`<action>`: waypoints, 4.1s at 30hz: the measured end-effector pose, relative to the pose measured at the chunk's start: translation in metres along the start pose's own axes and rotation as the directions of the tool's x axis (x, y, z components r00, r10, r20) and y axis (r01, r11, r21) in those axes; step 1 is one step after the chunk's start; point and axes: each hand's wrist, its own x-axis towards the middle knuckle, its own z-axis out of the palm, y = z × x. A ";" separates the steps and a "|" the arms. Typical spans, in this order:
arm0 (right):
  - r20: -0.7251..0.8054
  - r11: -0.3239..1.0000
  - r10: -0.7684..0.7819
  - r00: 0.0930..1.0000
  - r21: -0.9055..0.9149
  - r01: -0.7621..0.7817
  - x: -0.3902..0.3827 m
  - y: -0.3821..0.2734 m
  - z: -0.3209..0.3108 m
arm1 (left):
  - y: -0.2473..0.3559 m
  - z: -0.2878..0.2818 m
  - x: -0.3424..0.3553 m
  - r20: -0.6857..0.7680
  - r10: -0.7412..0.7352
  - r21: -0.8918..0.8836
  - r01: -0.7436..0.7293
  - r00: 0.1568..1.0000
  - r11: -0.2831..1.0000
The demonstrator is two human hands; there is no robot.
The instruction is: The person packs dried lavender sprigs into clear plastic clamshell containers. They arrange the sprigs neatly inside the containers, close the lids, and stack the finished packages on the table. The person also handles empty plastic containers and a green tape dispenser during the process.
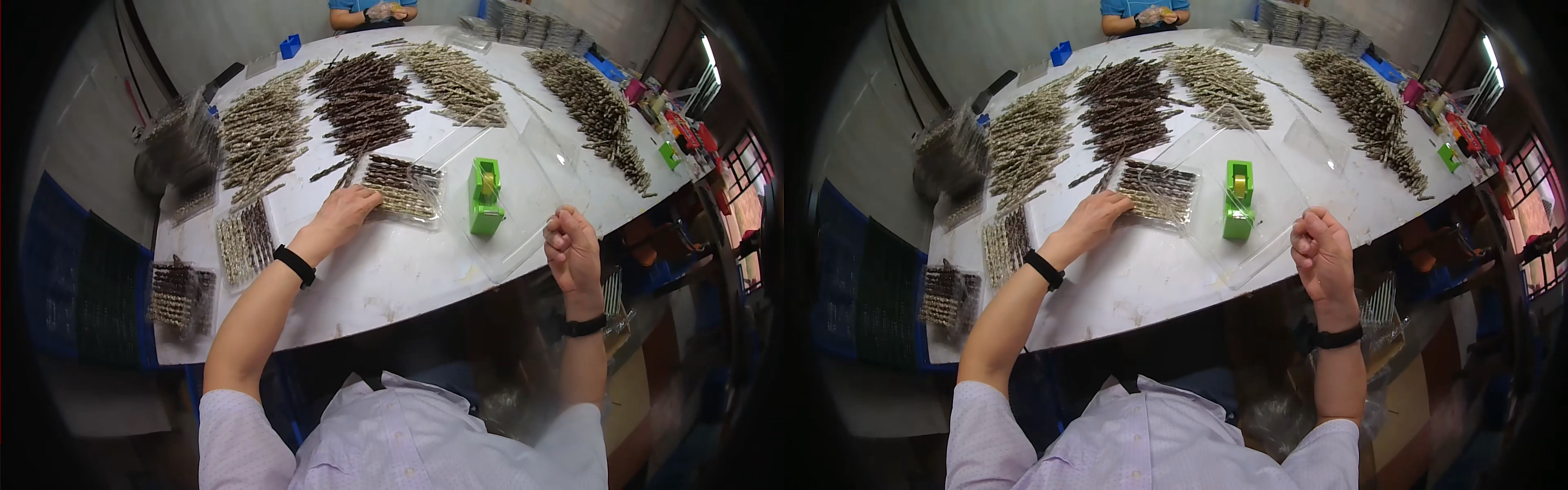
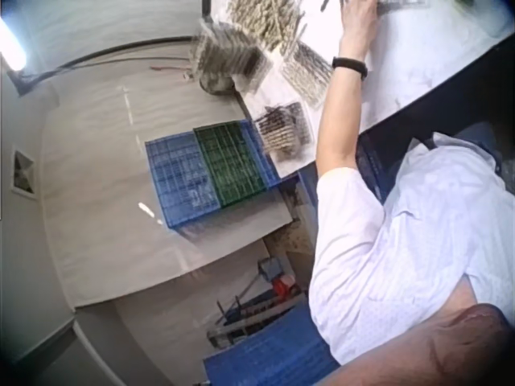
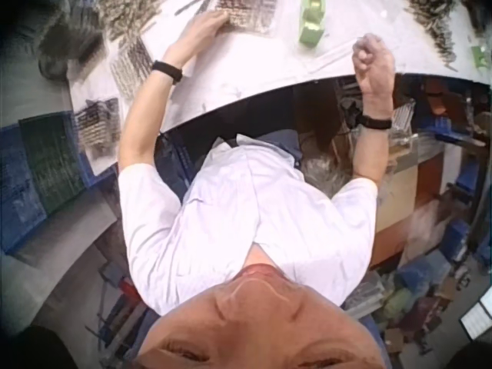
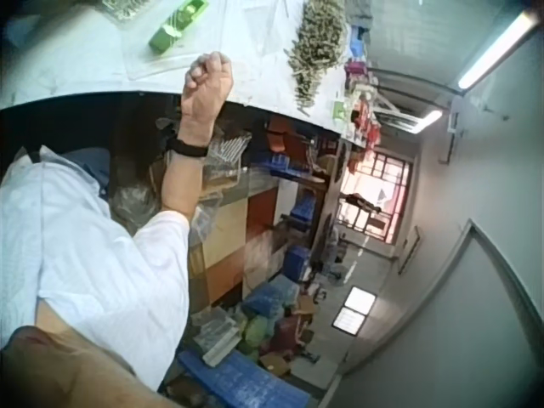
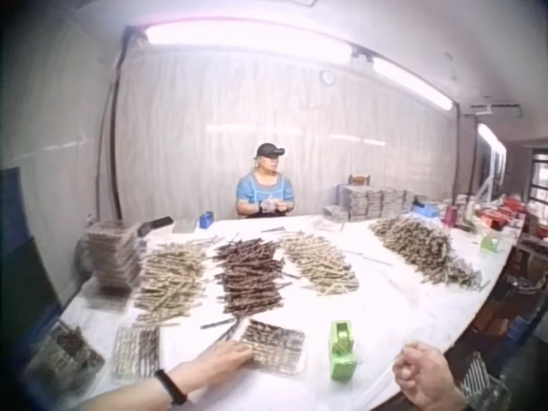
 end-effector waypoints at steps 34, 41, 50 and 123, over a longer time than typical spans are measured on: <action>0.133 0.269 0.175 0.975 -0.960 0.083 0.008 0.099 0.030 | 0.147 -0.016 -0.102 -0.049 -0.200 -0.042 0.198 0.979 0.979; 0.127 0.215 0.207 0.970 -0.973 0.081 -0.002 0.099 0.026 | 0.156 -0.015 -0.112 -0.027 -0.197 -0.087 0.194 0.980 0.977; 0.134 0.126 0.450 0.883 -0.988 0.086 -0.063 0.082 0.026 | 0.164 0.010 -0.127 -0.280 -0.119 0.005 0.125 0.953 0.992; 0.060 0.637 -0.345 0.937 -0.718 0.280 -0.103 0.153 -0.044 | 0.205 0.044 0.013 0.764 -0.130 -0.423 0.338 0.632 -0.841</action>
